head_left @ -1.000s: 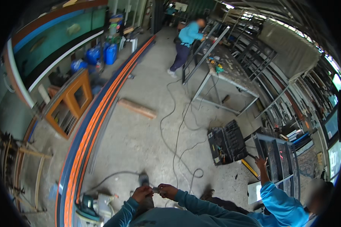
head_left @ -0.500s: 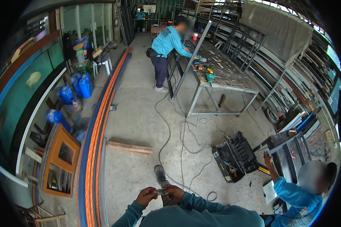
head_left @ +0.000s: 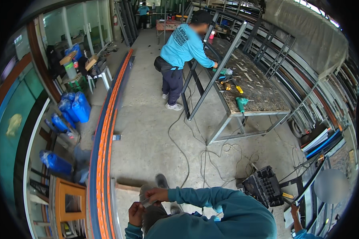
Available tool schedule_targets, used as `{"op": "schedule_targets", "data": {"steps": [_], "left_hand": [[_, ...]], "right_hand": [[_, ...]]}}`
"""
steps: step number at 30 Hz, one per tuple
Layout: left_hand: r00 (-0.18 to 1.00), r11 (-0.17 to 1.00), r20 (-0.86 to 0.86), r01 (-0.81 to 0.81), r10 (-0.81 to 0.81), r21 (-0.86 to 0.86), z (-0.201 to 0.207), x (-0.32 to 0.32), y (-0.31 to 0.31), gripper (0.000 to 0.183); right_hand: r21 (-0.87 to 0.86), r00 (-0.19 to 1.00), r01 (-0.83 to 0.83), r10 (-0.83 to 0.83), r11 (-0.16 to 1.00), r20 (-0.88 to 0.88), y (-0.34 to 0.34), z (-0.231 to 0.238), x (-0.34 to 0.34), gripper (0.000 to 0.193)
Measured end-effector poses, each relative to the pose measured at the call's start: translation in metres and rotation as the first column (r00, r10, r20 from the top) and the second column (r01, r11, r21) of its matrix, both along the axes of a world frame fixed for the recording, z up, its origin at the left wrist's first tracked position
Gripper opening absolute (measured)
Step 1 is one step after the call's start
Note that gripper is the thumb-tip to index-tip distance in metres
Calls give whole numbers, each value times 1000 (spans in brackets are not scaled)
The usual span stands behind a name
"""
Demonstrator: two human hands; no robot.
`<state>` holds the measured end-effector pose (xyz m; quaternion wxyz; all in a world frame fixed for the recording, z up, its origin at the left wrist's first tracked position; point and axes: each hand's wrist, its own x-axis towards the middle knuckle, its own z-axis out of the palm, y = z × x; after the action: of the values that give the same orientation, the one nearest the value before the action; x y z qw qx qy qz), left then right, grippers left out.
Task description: The person measures, cuts, and drills metal frame components using a miter saw and a power drill.
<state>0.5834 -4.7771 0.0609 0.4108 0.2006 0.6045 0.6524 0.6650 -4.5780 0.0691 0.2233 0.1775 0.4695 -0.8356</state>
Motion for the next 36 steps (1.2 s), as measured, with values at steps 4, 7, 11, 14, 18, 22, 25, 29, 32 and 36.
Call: {"op": "schedule_targets", "data": {"steps": [4, 7, 11, 14, 18, 22, 25, 29, 32, 36], "left_hand": [[971, 998, -232, -56, 50, -20, -26, -107, 99, 14], [911, 997, -410, 18, -45, -71, -3, -195, 197, 15], [951, 949, -66, 306, -302, 72, 37, -315, 334, 16], [908, 906, -21, 418, -418, 59, 66, -391, 426, 16], [490, 875, -781, 461, -388, -146, 95, -479, 529, 10], [569, 886, -760, 463, -314, -19, 100, -563, 625, 8], [905, 905, -29, 425, -425, 15, 74, -635, 693, 11], [931, 973, -284, 225, -230, -49, 67, -734, 789, 15], [647, 971, -725, 166, -239, -171, 100, -797, 850, 21], [561, 998, -827, -56, 32, 1, 93, -903, 929, 20]], "right_hand": [[571, 886, 240, 63, 785, -459, 86, -10, -98, 10], [597, 717, 495, 92, 631, -691, 177, -8, -173, 9], [26, 953, 178, -165, 984, -253, 311, 22, -262, 12], [-107, 896, 443, -445, 890, 11, 373, 51, -320, 12], [511, 732, 648, -276, 564, -623, 454, 79, -386, 8], [168, 768, 596, -497, 785, -403, 555, 73, -474, 11], [-142, 895, 401, -420, 905, -151, 641, 43, -563, 12], [72, 894, 366, -329, 928, -304, 754, 43, -688, 10], [388, 747, 454, -105, 802, -656, 829, 46, -794, 10], [448, 753, 233, 132, 863, -644, 920, 48, -933, 12]]}}
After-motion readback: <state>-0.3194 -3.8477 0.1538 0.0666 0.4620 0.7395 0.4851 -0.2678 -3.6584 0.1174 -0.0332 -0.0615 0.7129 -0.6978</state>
